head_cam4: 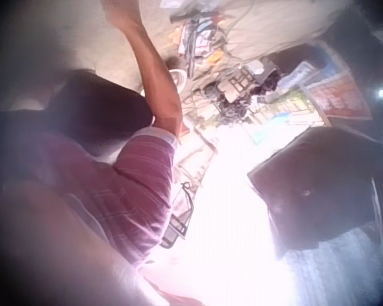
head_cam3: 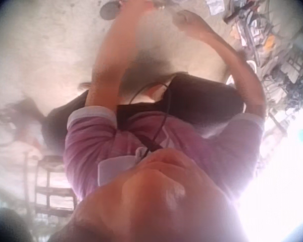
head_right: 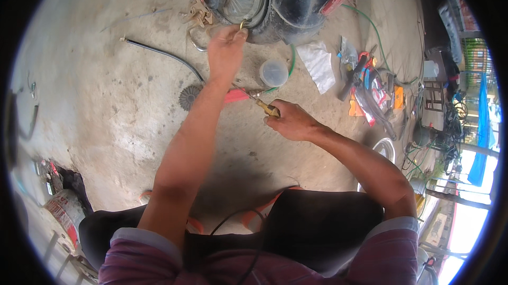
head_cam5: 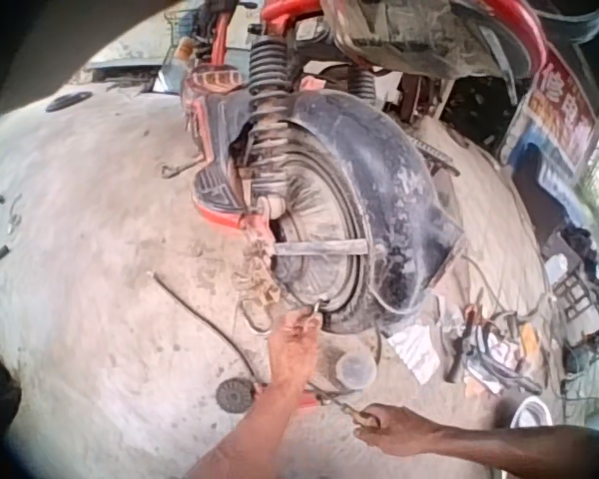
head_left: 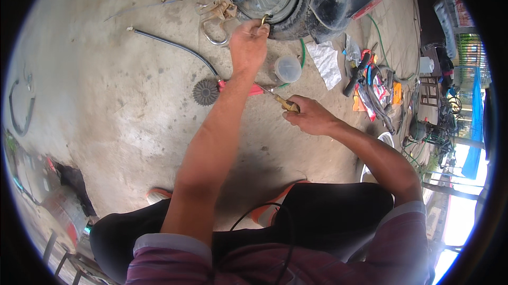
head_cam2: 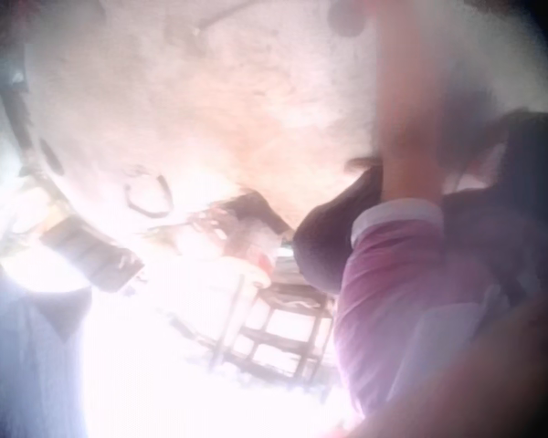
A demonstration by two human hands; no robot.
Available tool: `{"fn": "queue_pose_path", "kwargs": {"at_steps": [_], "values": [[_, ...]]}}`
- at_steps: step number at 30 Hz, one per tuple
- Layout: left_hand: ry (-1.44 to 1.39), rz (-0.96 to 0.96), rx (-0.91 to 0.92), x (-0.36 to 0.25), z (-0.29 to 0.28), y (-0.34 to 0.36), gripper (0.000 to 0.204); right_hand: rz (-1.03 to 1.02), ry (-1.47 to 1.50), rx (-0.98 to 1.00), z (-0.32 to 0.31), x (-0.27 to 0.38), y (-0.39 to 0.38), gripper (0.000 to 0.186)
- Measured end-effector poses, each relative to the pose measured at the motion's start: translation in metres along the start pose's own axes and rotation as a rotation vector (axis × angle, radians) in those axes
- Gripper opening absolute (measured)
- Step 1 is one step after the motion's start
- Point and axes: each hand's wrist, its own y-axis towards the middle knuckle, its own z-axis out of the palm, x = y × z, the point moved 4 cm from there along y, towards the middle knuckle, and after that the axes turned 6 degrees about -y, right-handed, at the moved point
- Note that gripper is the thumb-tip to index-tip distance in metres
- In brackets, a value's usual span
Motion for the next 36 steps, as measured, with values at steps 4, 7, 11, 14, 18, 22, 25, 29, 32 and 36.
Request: {"fn": "queue_pose_path", "kwargs": {"at_steps": [4, 7, 11, 14, 18, 22, 25, 29, 32, 36], "values": [[0.107, -0.005, 0.106, -0.013, 0.0, 0.014, 0.021, -0.163, -0.147, 0.037, 0.028, 0.016, 0.02, 0.045], [0.231, 0.014, 0.16, -0.018, 0.002, 0.018, 0.019, -0.177, -0.102, 0.041, 0.041, 0.009, 0.028, 0.045], [0.186, 0.025, 0.179, -0.01, 0.0, 0.024, 0.021, -0.143, -0.07, 0.075, 0.047, -0.002, 0.029, 0.043], [0.199, -0.024, 0.178, -0.011, -0.002, 0.023, 0.022, -0.144, -0.06, 0.079, 0.051, -0.015, 0.026, 0.041], [0.113, -0.08, 0.17, -0.011, 0.0, 0.021, 0.024, -0.12, -0.01, 0.159, 0.053, -0.023, 0.023, 0.036], [0.087, -0.038, 0.19, -0.006, -0.004, 0.026, 0.02, -0.188, -0.062, 0.17, 0.064, -0.031, 0.027, 0.032], [0.029, -0.098, 0.224, -0.014, 0.001, 0.024, 0.022, -0.17, -0.079, 0.231, 0.07, -0.036, 0.024, 0.032], [0.191, -0.081, 0.317, -0.02, -0.004, 0.039, 0.021, -0.237, -0.164, 0.332, 0.075, -0.026, 0.025, 0.034], [0.265, -0.15, 0.479, -0.028, -0.016, 0.044, 0.024, -0.344, -0.23, 0.309, 0.089, -0.034, 0.03, 0.04], [0.616, -0.079, 0.692, -0.02, -0.048, 0.034, 0.02, -0.293, -0.238, 0.281, 0.088, -0.027, 0.039, 0.044]]}}
